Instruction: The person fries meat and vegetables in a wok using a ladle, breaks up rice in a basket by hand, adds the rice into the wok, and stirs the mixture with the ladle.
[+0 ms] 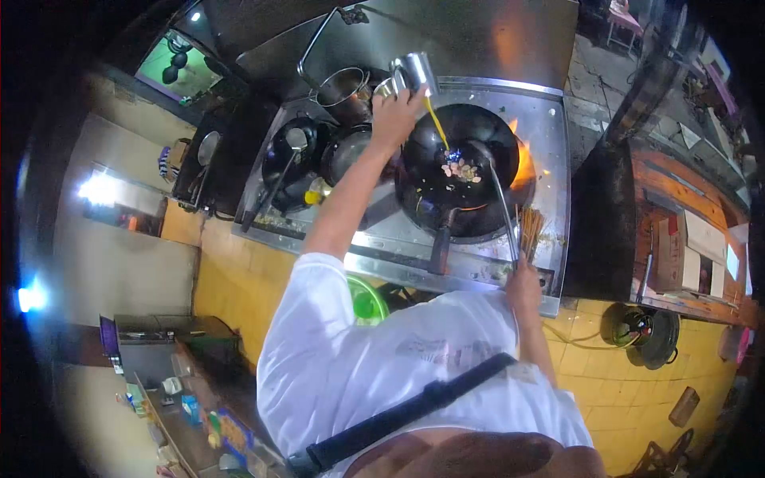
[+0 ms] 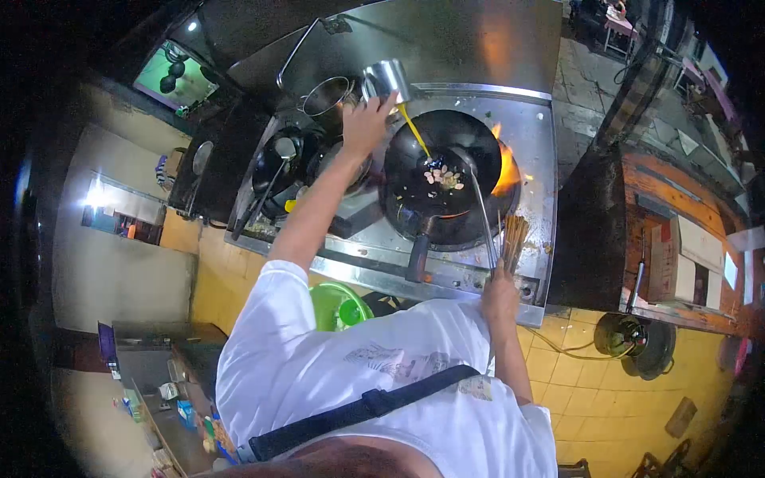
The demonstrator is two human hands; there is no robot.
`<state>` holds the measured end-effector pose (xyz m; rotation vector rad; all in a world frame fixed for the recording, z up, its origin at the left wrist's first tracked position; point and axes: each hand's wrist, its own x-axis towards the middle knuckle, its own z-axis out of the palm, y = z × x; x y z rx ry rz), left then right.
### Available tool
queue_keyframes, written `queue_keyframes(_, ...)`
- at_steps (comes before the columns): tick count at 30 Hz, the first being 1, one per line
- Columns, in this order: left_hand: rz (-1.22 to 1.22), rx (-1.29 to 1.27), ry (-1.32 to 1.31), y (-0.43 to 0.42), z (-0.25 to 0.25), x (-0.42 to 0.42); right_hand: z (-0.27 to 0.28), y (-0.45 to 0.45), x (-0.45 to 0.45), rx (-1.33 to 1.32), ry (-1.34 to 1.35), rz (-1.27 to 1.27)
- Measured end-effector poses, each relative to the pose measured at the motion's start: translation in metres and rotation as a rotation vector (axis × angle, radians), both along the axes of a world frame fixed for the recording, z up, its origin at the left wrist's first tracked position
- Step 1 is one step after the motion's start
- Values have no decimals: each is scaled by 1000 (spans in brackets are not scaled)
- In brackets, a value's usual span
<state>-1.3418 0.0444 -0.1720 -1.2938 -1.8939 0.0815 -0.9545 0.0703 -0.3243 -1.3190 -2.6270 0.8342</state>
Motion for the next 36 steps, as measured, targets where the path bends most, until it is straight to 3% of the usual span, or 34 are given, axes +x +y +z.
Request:
queue_keyframes(2,-115,108,84,-1,23,6,15,2,-11,-23,-71,4)
queue_keyframes(4,-80,103,128,-5,25,2,19,5,-17,-38,-130,11)
queue_keyframes(6,-153,53,119,-13,26,7,9,14,-21,57,66,141)
queue_keyframes(8,-75,-28,18,-22,12,14,15,39,-36,4,26,208)
queue_keyframes(10,114,2,-366,-28,-23,16,17,52,-47,-52,-18,276)
queue_keyframes(11,203,107,-720,-35,-37,19,17,55,-51,-20,2,241)
queue_keyframes(13,280,313,-902,-61,-103,-4,22,58,-56,18,26,225)
queue_keyframes(15,344,597,-1597,-104,-124,19,43,47,-47,-71,-18,140)
queue_keyframes(16,54,377,-1280,-138,-156,22,51,45,-43,-120,-45,96)
queue_keyframes(17,469,718,-1839,-150,-155,45,56,52,-40,-123,-49,110)
queue_keyframes(19,446,801,-1845,-180,-169,78,58,75,-33,-227,-109,367)
queue_keyframes(22,351,962,-2112,-228,-223,101,26,81,-51,-195,-45,321)
queue_keyframes(24,360,953,-2064,-242,-237,124,-17,61,-56,-51,-38,270)
queue_keyframes(26,348,937,-2002,-249,-242,120,-55,50,-51,389,92,326)
queue_keyframes(28,235,971,-2174,-258,-256,117,15,53,-44,277,7,280)
queue_keyframes(30,264,865,-2202,-270,-264,107,73,67,-45,-333,-165,370)
queue_keyframes(31,214,772,-2102,-273,-265,105,77,77,-51,-424,-249,417)
queue_keyframes(32,170,687,-1997,-278,-264,103,69,74,-55,-410,-258,423)
queue_keyframes(34,199,616,-1875,-294,-290,94,37,57,-65,-109,-161,272)
queue_keyframes(36,145,928,-1774,-299,-289,105,33,23,-66,19,-241,235)
